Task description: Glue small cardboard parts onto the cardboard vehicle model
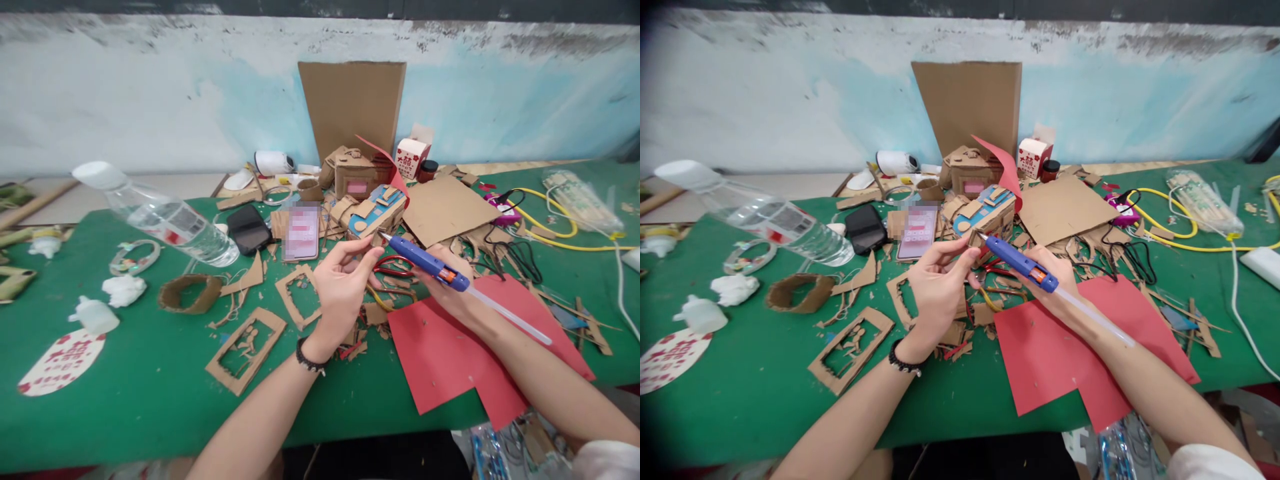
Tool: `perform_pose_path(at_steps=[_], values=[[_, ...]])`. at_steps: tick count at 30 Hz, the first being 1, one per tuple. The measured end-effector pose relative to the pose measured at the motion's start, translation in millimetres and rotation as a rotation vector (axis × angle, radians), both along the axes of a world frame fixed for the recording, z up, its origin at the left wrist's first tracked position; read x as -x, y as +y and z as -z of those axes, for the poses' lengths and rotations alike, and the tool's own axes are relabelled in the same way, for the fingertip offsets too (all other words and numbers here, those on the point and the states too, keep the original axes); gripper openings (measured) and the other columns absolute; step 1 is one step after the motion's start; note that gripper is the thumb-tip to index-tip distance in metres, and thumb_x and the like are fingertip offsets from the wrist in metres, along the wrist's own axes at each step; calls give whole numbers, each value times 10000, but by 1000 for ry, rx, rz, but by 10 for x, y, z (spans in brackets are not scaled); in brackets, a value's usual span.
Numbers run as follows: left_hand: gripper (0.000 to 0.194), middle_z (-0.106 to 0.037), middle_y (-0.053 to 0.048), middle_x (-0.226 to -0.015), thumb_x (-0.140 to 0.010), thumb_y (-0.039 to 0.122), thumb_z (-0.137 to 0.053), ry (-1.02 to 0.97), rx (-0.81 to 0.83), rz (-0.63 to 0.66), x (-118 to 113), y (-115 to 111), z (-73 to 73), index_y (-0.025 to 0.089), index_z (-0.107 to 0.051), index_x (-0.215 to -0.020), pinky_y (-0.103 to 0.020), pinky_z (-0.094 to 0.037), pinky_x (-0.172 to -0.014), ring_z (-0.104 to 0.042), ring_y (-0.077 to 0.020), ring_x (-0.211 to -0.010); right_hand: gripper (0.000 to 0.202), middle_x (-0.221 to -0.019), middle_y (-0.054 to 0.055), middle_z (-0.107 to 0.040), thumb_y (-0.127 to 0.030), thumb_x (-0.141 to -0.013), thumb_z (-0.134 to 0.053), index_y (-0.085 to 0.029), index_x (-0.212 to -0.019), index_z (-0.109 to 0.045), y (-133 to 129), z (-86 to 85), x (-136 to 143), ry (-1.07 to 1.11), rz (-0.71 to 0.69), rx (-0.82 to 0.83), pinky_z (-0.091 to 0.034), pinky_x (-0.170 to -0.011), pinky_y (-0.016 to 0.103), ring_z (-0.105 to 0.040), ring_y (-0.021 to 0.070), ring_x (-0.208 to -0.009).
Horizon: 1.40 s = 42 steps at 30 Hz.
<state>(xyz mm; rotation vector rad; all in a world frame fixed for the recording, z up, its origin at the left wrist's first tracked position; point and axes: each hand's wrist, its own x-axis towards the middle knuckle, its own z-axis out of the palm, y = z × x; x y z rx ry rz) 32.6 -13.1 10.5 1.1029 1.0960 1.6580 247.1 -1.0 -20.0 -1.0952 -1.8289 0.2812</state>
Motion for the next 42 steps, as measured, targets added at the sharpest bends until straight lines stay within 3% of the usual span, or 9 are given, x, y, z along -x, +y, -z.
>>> perform_pose_path(at_steps=[13,32,37,42], values=[[459,-819,-32,-806,-799,556,-981,5,16,-1,0,-7,-24,192,-830,-1034,-254,-549,-446,-683,-137,-451,209,-822,18,-751,-498,-995,-784,-307,-972,-702,-1,25,6,30,3,5,-581,-590,367,-721,231,-649],[370,-815,-6,-759,-842,463,-970,5,-76,19,-4,40,86,188,-849,-1057,-203,-539,-411,-690,-123,-419,229,-810,-5,-743,-498,-1030,-764,-288,-957,-708,-6,5,9,62,-11,-69,-518,-589,326,-670,184,-621],[376,-837,-20,-821,-865,462,-954,61,-93,7,15,42,93,184,-844,-1094,-207,-550,-412,-695,-121,-430,169,-912,14,-796,-455,-1033,-767,-292,-1051,-729,-8,-36,4,68,-63,-121,-571,-648,338,-729,205,-715],[308,-868,-36,-960,-913,362,-926,153,-171,-21,67,49,120,192,-830,-1151,-188,-574,-443,-718,-101,-469,173,-1007,37,-817,-445,-1031,-768,-300,-1123,-745,-29,-79,-5,86,-70,-141,-614,-731,351,-775,225,-835]])
